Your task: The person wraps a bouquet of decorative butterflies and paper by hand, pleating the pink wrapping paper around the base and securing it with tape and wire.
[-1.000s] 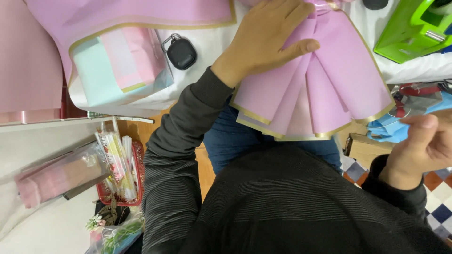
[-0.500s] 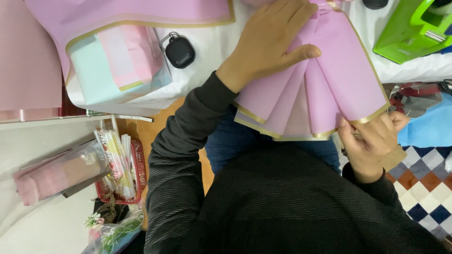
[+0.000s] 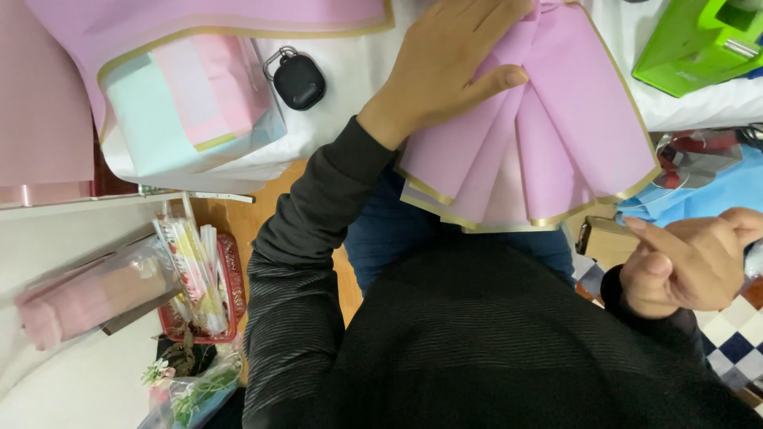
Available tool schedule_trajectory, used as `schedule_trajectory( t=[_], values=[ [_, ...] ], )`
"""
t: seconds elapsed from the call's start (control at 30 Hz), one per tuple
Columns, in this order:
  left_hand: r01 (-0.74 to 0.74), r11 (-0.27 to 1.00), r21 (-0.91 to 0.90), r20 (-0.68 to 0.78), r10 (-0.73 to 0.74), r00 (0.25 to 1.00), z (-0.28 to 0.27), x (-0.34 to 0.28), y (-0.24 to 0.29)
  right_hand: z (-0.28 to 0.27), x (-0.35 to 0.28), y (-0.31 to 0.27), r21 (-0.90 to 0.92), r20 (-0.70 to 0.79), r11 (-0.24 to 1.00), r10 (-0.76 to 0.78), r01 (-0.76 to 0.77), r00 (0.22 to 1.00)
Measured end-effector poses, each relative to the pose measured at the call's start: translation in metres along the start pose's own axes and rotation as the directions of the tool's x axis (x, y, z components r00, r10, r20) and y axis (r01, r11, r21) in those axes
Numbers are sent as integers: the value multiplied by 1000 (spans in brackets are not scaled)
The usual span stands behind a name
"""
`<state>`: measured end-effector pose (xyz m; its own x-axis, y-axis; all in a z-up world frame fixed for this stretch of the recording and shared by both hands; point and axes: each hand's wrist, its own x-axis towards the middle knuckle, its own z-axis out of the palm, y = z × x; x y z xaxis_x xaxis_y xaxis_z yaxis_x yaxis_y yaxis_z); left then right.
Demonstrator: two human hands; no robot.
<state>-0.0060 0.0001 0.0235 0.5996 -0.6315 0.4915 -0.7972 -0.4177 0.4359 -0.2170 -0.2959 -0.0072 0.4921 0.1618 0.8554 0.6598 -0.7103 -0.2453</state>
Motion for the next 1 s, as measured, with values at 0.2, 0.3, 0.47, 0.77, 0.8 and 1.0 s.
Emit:
schedule_trajectory(
  t=[0.2,0.3,0.47,0.77,0.8,1.0],
  values=[
    [-79,997,-17,-58,78,995,-9,9,4,46,96,-60,43,427,973,-224,228,876],
    [-73,994,-83,-49,69,996,-10,13,2,72,106,-69,-27,525,948,-257,318,811],
    [-76,993,-91,-39,73,997,-10,16,0,98,112,-75,-57,511,948,-242,314,824],
    [-10,990,-139,-28,6,1000,-4,15,-6,112,117,-84,-36,459,947,-268,319,847],
    [-14,990,-143,-26,10,1000,-5,15,-6,112,117,-83,-41,460,948,-263,317,848],
    [-37,987,-157,-27,33,999,-7,18,-3,86,115,-73,22,491,963,-244,268,836]
  ],
)
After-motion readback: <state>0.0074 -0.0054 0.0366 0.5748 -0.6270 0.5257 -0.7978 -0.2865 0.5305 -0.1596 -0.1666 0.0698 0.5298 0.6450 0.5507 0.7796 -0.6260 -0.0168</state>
